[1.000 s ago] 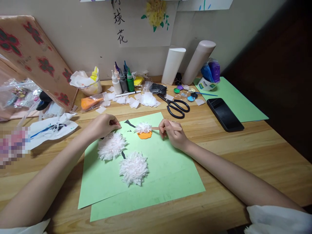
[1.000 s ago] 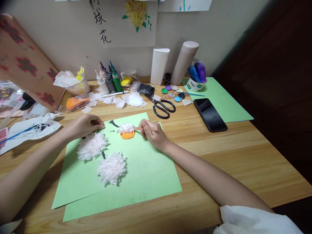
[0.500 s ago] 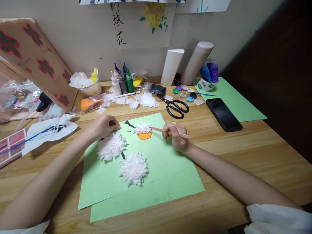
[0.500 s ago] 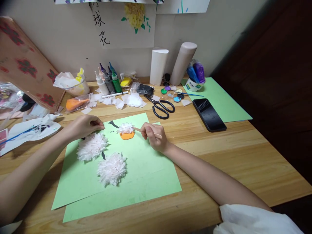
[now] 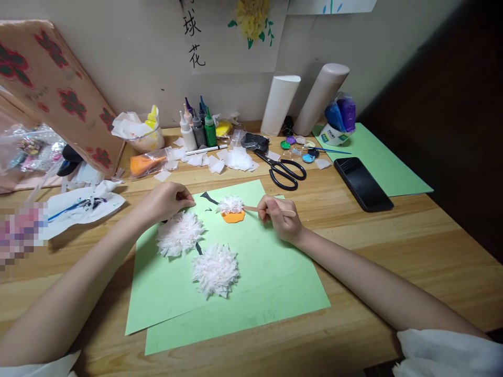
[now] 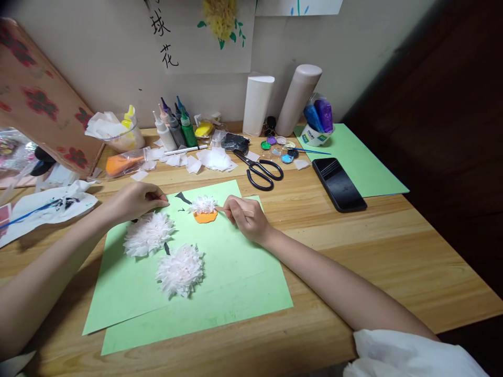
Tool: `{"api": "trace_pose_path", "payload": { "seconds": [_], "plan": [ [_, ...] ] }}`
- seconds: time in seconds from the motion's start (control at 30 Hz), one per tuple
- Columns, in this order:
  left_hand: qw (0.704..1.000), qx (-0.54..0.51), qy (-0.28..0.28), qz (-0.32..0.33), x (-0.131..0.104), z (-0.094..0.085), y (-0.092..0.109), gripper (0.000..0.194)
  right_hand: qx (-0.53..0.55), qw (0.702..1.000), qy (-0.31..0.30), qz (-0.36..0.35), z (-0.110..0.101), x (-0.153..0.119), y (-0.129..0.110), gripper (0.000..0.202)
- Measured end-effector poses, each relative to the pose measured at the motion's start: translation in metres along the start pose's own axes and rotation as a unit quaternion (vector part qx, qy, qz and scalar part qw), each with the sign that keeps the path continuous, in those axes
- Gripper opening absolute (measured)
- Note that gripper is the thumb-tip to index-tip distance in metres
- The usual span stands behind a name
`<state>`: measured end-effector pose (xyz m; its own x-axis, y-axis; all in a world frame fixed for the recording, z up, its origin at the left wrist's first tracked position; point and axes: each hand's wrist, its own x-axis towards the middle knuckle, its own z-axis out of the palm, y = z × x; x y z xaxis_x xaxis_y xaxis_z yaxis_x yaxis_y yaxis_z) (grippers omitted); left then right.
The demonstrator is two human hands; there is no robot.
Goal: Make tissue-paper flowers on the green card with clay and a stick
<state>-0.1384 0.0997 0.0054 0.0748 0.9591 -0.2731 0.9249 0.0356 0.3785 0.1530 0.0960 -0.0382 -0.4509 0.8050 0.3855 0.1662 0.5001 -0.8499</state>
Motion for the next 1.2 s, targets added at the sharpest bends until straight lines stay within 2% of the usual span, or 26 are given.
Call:
{"api": "trace_pose_path", "payload": {
  "seconds": [0.2,0.3,0.37,0.47,0.57,0.63,0.73,0.9,0.97,1.07,1.2],
  "plan": [
    [1.0,-0.003,0.0,-0.004,0.0,0.0,0.001,0.021,0.041,0.997,0.001,0.063,0.002,0.005,-0.001,0.045],
    [1.0,-0.004,-0.005,-0.008,0.001,0.0,0.001,0.023,0.053,0.996,0.013,0.069,0.002,0.006,-0.001,0.046],
    [1.0,-0.005,-0.003,-0.007,0.001,0.0,0.001,0.023,0.057,0.996,0.037,0.053,0.002,0.004,0.0,0.048],
    [1.0,-0.011,0.003,0.0,0.0,0.0,0.0,0.024,0.063,0.992,0.108,0.025,-0.001,0.002,0.002,0.048],
    [1.0,-0.02,0.002,0.007,-0.001,0.0,0.0,0.023,0.023,0.989,0.143,0.022,-0.005,0.009,0.006,0.032],
    [1.0,-0.025,0.002,0.009,-0.002,0.0,-0.001,0.023,-0.021,0.991,0.125,0.028,-0.008,0.018,0.01,0.023],
    [1.0,-0.025,0.003,0.006,-0.002,0.001,-0.002,0.021,-0.097,0.992,0.082,0.02,-0.013,0.037,0.021,0.022],
    [0.999,-0.034,0.007,0.002,-0.005,0.001,0.0,0.021,-0.253,0.963,0.001,-0.096,-0.013,0.069,0.042,0.01],
    [0.999,-0.036,0.006,0.003,-0.007,0.0,0.002,0.019,-0.306,0.944,-0.021,-0.117,-0.011,0.079,0.047,0.011],
    [0.999,-0.034,0.007,0.003,-0.009,-0.002,0.004,0.018,-0.351,0.929,-0.01,-0.116,-0.01,0.089,0.049,0.016],
    [0.999,-0.032,0.008,0.001,-0.009,-0.003,0.004,0.018,-0.345,0.932,0.019,-0.11,-0.014,0.091,0.043,0.014]
  ]
}}
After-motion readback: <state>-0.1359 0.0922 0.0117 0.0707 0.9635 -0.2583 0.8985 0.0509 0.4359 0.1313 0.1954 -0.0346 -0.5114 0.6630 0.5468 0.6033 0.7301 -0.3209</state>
